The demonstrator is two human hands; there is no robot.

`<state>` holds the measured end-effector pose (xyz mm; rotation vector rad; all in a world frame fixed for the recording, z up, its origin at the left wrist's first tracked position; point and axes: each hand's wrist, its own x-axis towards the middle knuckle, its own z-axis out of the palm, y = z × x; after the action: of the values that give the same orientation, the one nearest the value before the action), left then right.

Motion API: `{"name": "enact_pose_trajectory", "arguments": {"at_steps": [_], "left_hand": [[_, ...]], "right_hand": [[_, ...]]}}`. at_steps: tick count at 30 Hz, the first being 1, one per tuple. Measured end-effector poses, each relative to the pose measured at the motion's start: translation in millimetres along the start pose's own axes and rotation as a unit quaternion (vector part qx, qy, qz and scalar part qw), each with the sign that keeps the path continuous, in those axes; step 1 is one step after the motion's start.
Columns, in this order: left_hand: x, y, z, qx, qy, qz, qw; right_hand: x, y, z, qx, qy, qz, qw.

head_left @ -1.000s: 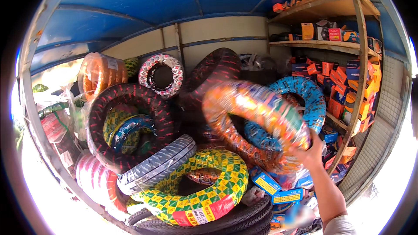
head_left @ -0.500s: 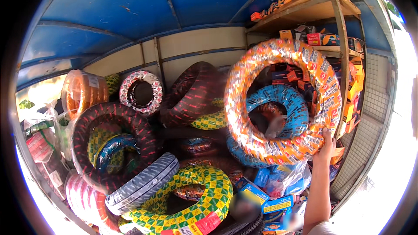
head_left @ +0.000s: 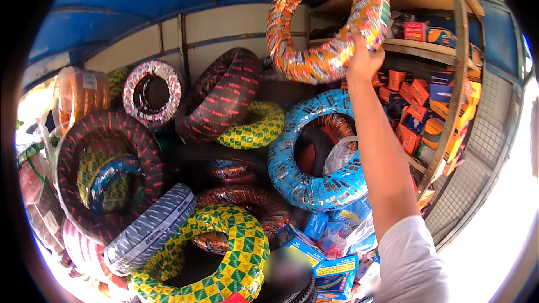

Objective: The person unlocks a gate and enters a storage area filled with tires. They pick up, inspect, and move several wrapped and unwrapped tires, stacking them in a pile. The person handles tires one at a time, shifting them to rearrange the stack.

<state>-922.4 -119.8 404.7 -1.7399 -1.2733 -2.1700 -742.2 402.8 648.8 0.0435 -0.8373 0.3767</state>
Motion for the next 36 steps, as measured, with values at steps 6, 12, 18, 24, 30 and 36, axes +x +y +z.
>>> {"name": "enact_pose_trajectory", "arguments": {"at_steps": [6, 12, 18, 24, 30, 36], "left_hand": [[0, -26, 32, -0.009, 0.029, -0.038, 0.999], [7, -40, 48, 0.021, 0.047, 0.002, 0.999], [18, -53, 60, -0.02, 0.026, 0.003, 0.999], [26, -63, 65, -0.091, -0.006, 0.02, 0.996], [21, -46, 60, -0.117, -0.039, 0.062, 0.99], [11, -37, 70, -0.214, -0.073, 0.071, 0.971]], "right_hand": [[25, 120, 49, -0.179, 0.102, 0.072, 0.976], [-64, 208, 62, -0.33, -0.139, 0.341, 0.869], [-105, 243, 61, -0.481, -0.416, 0.147, 0.758], [-151, 106, 10, -0.308, -0.535, 0.208, 0.758], [-170, -89, -163, -0.426, -0.333, 0.01, 0.841], [-132, -90, -340, -0.174, 0.084, 0.417, 0.888]]}}
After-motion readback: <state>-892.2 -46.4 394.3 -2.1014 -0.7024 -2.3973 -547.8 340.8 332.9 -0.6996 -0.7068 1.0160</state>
